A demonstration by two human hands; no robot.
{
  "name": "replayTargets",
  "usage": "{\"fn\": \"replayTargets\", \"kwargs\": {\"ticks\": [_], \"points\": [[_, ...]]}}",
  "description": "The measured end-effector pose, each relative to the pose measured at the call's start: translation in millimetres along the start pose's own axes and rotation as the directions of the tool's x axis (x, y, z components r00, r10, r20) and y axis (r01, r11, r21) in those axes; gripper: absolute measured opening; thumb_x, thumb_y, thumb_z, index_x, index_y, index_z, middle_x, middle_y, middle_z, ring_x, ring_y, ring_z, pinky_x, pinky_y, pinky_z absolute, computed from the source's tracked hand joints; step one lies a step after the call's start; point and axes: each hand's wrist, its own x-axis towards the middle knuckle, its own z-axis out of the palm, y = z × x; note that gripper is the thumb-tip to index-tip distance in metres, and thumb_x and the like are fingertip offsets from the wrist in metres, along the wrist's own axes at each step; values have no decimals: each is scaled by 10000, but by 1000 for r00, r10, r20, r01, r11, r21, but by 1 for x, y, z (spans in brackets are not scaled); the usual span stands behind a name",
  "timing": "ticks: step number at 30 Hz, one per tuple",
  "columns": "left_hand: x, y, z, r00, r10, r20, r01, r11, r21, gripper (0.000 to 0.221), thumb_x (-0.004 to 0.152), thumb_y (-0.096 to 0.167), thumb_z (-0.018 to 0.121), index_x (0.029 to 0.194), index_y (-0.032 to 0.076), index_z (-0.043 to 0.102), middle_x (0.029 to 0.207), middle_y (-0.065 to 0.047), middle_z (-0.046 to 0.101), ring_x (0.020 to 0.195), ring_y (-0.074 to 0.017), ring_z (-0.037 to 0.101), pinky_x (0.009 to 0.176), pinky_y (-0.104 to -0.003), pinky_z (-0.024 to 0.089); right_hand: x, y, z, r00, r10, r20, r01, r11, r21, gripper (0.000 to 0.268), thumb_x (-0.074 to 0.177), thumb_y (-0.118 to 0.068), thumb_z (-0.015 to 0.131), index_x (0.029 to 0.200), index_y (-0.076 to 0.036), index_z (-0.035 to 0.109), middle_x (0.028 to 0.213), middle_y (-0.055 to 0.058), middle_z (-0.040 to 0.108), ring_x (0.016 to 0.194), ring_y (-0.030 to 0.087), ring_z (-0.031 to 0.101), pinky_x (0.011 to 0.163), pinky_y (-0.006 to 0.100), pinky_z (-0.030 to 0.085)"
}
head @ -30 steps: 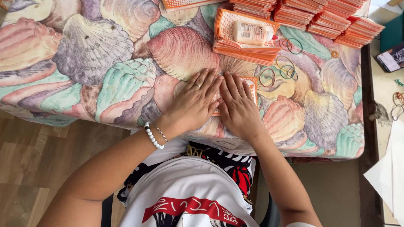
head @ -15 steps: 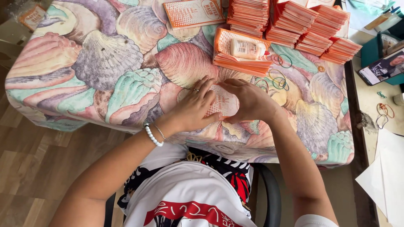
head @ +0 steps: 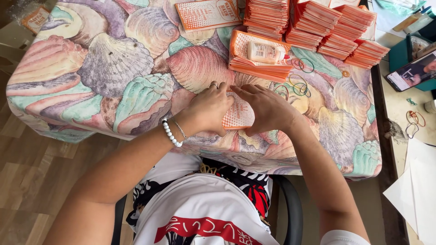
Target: Organizing and unfolding stacks of paper bags on a table for preparation or inspection.
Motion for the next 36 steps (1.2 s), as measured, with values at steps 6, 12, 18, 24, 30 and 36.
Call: {"fn": "replayTargets", "kwargs": {"ticks": [6, 12, 18, 24, 30, 36], "points": [[-3, -8, 9, 996, 42, -83, -44, 999, -28, 687, 445, 349, 840, 985, -59, 724, 1138, -292, 568, 1138, -576, 557, 963, -524, 528, 3, 15, 50, 917, -84, -390, 176, 962, 207, 720, 1002, -427, 617, 1580, -67, 383, 1611, 223, 371, 1497, 424, 313, 1223, 535, 270], [-11, -13, 9, 983, 64, -171, -76, 995, -62, 686, 447, 346, 810, 995, -54, 711, 1147, -276, 573, 1129, -555, 547, 949, -534, 519, 6, -12, 77, 962, 62, -268, -64, 998, 1, 694, 1109, -493, 257, 1621, -25, 256, 1684, 224, 211, 1553, 408, 141, 1255, 513, 108], [-17, -22, 18, 987, 31, -158, -71, 964, -255, 740, 569, 510, 916, 1081, 51, 643, 1395, -318, 492, 1342, -559, 438, 1081, -657, 393, 14, -1, 99, 943, 41, -330, -80, 991, -106, 713, 1094, -513, 296, 1625, -40, 258, 1696, 189, 205, 1560, 381, 157, 1257, 479, 126], [-43, 18, 1, 979, -72, -192, 43, 988, -151, 510, 1082, 261, 370, 1501, -28, 407, 1583, -262, 355, 1514, -413, 219, 1190, -627, 121, 13, 2, 105, 936, 38, -350, -84, 990, -116, 680, 1068, -434, 310, 1631, -56, 262, 1700, 176, 214, 1560, 379, 166, 1255, 476, 128], [-41, -2, 32, 989, -58, -138, 64, 997, 35, 600, 1063, 325, 293, 1584, 28, 301, 1690, -154, 179, 1557, -295, 125, 1192, -636, 31, 9, 3, 94, 956, 80, -282, -73, 997, 35, 657, 1078, -419, 242, 1643, -84, 230, 1720, 141, 127, 1577, 333, 72, 1258, 433, 66], [-39, -4, 45, 979, -69, -194, 93, 988, 121, 636, 1024, 341, 359, 1593, 62, 301, 1694, -127, 191, 1556, -269, 150, 1174, -694, 56, -12, 36, 105, 949, 36, -314, -65, 994, -83, 623, 1090, -405, 298, 1654, -147, 234, 1728, 99, 151, 1577, 320, 123, 1258, 420, 108]]}}
